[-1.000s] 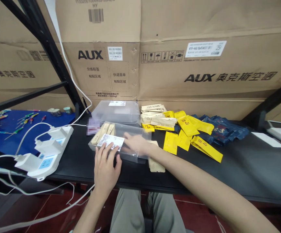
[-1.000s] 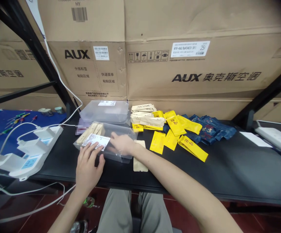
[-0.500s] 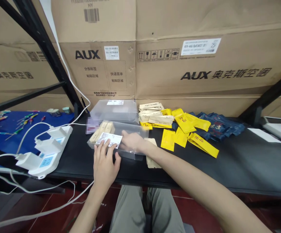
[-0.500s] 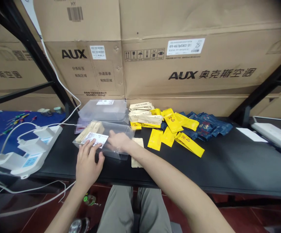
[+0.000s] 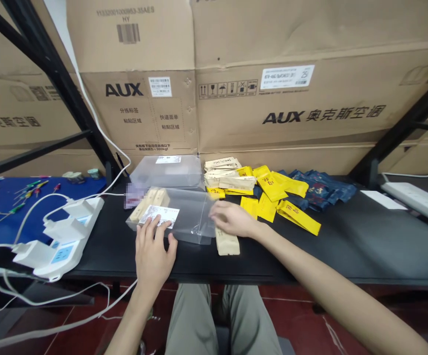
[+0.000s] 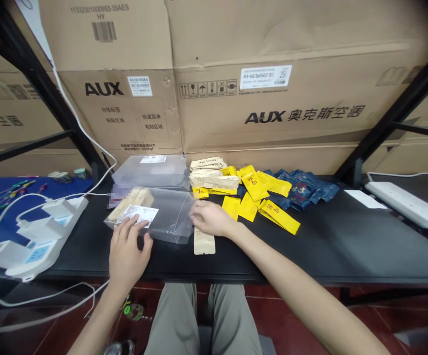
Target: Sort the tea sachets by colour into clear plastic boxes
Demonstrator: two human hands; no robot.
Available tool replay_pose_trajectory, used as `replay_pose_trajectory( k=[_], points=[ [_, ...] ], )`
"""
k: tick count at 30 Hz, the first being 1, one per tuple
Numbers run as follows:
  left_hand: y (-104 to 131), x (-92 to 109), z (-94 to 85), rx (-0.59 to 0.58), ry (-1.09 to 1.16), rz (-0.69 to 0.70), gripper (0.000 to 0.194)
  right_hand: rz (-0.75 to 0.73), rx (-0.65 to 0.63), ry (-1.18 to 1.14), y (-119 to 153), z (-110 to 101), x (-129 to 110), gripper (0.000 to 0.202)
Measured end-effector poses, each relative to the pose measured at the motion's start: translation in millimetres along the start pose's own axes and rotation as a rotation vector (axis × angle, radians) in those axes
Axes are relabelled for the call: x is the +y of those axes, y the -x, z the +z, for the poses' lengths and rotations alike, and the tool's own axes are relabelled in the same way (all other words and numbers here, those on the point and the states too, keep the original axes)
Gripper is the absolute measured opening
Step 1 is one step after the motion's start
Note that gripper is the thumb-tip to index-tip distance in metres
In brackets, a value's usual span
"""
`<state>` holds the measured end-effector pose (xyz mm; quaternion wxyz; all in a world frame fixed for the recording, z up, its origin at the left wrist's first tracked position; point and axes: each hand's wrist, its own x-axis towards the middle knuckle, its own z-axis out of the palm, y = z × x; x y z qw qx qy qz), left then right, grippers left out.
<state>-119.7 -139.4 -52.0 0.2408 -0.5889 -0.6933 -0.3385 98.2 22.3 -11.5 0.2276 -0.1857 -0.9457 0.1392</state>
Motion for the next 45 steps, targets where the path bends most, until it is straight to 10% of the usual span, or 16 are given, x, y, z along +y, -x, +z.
replay_pose_trajectory(
  k=[7, 45],
  points=[
    [0.5, 0.9, -1.3, -0.012, -0.002, 0.007, 0.028, 0.178, 0.096, 0.095, 22.2, -8.5, 30.9, 0.015],
    [2.3, -0.7, -1.0, -0.032, 0.036, -0.021, 0.030, 0.400, 0.366, 0.011, 33.1, -2.9, 34.3, 0.021]
  ],
)
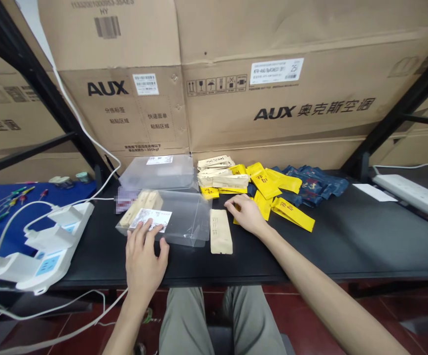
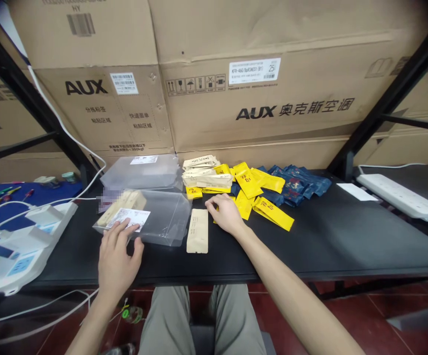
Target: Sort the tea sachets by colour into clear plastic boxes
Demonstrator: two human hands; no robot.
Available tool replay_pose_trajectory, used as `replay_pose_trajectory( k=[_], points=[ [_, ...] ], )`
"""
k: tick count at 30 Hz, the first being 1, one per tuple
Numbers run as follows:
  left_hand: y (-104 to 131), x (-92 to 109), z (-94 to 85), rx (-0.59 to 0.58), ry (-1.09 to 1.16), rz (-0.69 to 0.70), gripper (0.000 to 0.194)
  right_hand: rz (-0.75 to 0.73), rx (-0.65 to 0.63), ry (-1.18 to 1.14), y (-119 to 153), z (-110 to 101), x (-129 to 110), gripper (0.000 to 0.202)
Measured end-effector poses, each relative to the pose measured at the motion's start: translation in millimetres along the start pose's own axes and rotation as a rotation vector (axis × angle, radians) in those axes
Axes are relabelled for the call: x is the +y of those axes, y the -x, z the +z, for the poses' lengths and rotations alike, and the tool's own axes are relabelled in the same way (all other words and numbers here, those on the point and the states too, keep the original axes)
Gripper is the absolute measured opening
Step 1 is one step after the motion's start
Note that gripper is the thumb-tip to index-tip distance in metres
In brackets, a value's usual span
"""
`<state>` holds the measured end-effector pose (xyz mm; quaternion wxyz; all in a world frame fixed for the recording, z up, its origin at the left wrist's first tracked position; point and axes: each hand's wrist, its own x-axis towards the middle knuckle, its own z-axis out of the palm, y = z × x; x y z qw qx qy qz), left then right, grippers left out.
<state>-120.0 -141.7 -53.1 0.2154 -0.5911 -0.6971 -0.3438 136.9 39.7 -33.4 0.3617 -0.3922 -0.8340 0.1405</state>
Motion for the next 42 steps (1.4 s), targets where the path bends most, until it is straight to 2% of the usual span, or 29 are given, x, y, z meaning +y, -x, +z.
replay_pose_trajectory(
  k=[19, 42],
  points=[
    [0.6, -0.3, 0.8, 0.011, -0.004, 0.001, 0.029, 0.022, 0.062, -0.001, -0.9, -3.6, -1.1, 0.021],
    [0.0, 1.1, -0.5, 0.006, 0.003, -0.003, 0.029, 0.030, 0.033, -0.010, -0.6, -4.1, -2.3, 0.021]
  ],
)
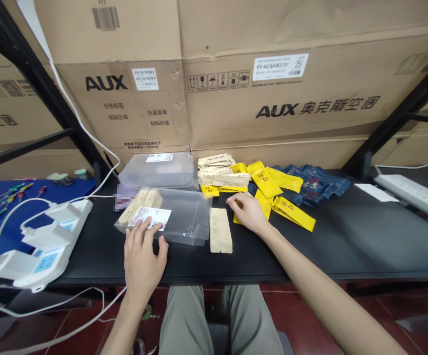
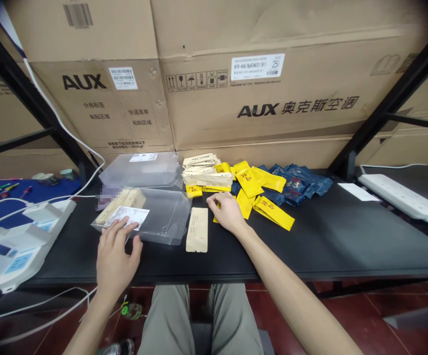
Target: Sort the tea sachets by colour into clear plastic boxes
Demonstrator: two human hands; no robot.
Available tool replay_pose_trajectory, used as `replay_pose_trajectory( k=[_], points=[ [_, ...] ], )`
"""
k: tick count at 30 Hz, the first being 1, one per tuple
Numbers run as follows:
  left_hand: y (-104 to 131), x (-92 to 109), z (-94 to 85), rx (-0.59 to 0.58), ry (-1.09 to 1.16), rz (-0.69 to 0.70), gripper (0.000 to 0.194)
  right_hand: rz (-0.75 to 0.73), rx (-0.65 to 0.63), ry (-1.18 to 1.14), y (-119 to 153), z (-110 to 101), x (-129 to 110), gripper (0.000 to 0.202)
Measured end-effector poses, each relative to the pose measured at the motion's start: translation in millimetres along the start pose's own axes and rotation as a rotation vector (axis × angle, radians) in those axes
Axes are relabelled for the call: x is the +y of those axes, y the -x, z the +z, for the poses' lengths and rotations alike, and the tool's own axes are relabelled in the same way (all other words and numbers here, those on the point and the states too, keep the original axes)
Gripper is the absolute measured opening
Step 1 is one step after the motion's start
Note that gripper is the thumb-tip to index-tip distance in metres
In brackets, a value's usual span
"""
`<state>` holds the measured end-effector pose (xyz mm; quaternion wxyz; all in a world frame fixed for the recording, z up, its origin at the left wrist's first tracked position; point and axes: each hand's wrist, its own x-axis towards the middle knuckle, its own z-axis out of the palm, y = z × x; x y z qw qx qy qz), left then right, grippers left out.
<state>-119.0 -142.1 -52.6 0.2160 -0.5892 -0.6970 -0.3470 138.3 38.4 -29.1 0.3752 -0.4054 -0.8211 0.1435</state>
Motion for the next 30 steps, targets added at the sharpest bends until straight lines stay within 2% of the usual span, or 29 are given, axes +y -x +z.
replay_pose_trajectory(
  k=[8, 12, 15, 18, 19, 22, 23, 27, 30],
  points=[
    [-0.9, 0.9, -1.3, 0.002, -0.004, 0.005, 0.028, 0.005, -0.003, -0.003, -0.5, 0.2, 0.3, 0.021],
    [-1.1, 1.4, -2.0, 0.001, -0.008, 0.003, 0.028, -0.039, -0.006, -0.003, 4.7, -1.6, -5.6, 0.022],
    [-1.0, 1.2, -2.0, 0.015, -0.007, 0.010, 0.027, -0.138, -0.066, -0.028, 19.8, -9.1, -19.4, 0.023],
    [-0.9, 0.4, -1.6, 0.021, -0.003, 0.020, 0.028, -0.243, -0.193, -0.019, 42.1, -20.4, -37.3, 0.021],
    [-0.8, 0.0, -1.3, 0.020, -0.002, 0.022, 0.028, -0.271, -0.248, 0.006, 49.6, -23.9, -42.7, 0.027],
    [-0.6, -1.2, -0.4, 0.022, 0.000, 0.023, 0.028, -0.333, -0.383, 0.122, 67.3, -30.1, -53.8, 0.067],
    [-0.4, -1.4, -0.1, 0.025, 0.000, 0.020, 0.028, -0.349, -0.404, 0.162, 71.0, -30.6, -55.9, 0.071],
    [-0.1, -1.2, 0.4, 0.031, 0.008, 0.012, 0.028, -0.400, -0.395, 0.291, 77.4, -28.0, -60.5, 0.044],
    [-0.2, -0.6, -0.1, 0.032, 0.015, 0.004, 0.027, -0.452, -0.341, 0.372, 78.9, -24.9, -62.2, 0.036]
  ],
)
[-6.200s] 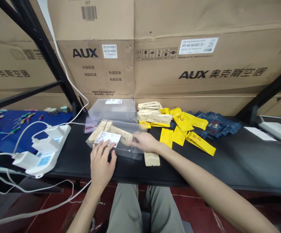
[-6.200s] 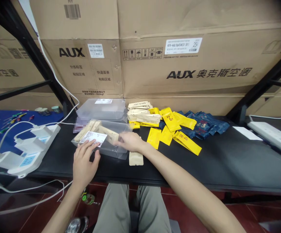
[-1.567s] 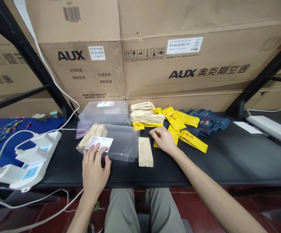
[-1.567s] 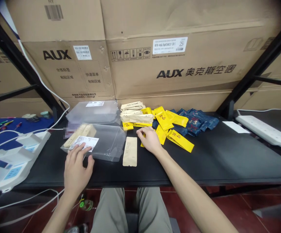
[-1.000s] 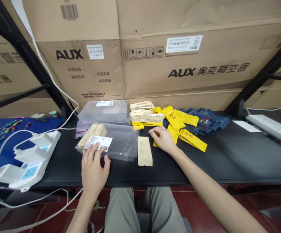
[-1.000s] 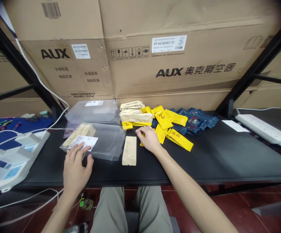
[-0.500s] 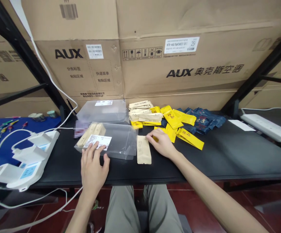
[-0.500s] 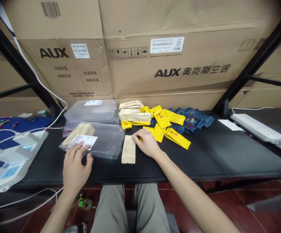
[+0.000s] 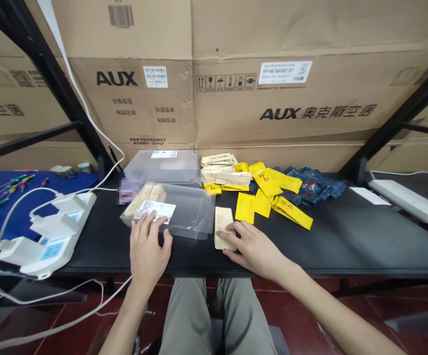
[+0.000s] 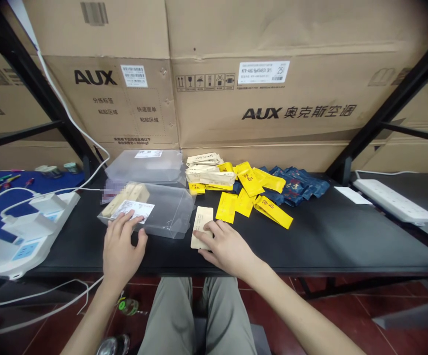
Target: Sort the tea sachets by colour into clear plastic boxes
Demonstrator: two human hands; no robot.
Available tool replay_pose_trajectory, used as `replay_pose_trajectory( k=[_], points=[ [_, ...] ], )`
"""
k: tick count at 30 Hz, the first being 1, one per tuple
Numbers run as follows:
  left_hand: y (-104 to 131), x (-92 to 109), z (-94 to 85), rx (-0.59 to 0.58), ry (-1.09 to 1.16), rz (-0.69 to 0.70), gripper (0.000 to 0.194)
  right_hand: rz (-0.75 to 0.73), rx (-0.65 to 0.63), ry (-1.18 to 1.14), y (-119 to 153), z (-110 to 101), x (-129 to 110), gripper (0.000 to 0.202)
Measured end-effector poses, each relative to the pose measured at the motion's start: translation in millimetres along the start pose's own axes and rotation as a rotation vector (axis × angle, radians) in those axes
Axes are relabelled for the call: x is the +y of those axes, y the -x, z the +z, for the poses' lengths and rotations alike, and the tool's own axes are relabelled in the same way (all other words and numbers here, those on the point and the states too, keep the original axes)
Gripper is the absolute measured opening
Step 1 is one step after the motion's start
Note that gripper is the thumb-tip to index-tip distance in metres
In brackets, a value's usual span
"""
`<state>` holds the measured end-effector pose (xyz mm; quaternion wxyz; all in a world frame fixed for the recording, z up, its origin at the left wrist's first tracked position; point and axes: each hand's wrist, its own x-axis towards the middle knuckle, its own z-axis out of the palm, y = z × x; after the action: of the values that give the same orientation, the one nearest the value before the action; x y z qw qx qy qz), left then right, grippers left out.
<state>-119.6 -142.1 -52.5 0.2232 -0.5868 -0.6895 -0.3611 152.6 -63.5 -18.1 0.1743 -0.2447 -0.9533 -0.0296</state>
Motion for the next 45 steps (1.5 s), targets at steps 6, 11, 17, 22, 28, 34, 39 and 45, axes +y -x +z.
replay_pose_trajectory(
  k=[6, 11, 17, 22, 28, 34, 39, 45],
  points=[
    [-0.2, -0.1, -0.2, -0.002, -0.006, 0.001, 0.027, 0.193, 0.185, 0.094, 5.1, 1.9, 8.7, 0.041],
    [0.8, -1.3, 0.6, -0.002, -0.005, -0.002, 0.027, 0.377, 0.394, -0.097, 12.5, -0.8, 21.1, 0.030],
    [1.3, -2.3, 1.2, 0.001, 0.003, -0.003, 0.027, 0.587, 0.415, -0.342, 21.6, -4.6, 19.4, 0.024],
    [0.8, -2.2, 1.2, -0.002, 0.002, -0.001, 0.027, 0.694, 0.303, -0.590, 22.7, -7.6, 7.3, 0.026],
    [0.9, -2.3, 1.2, -0.004, 0.009, -0.007, 0.028, 0.608, 0.303, -0.644, 12.8, 0.2, -1.0, 0.025],
    [1.3, -2.6, 1.9, 0.006, 0.021, -0.004, 0.029, 0.527, 0.327, -0.677, -18.0, 17.7, 3.7, 0.027],
    [0.1, -0.2, 0.1, 0.003, 0.013, -0.004, 0.028, 0.545, 0.276, -0.833, -44.4, 32.8, 4.8, 0.027],
    [0.1, -1.4, 0.1, -0.001, 0.005, 0.000, 0.028, 0.510, 0.159, -0.769, -66.3, 39.5, 5.1, 0.023]
  ],
)
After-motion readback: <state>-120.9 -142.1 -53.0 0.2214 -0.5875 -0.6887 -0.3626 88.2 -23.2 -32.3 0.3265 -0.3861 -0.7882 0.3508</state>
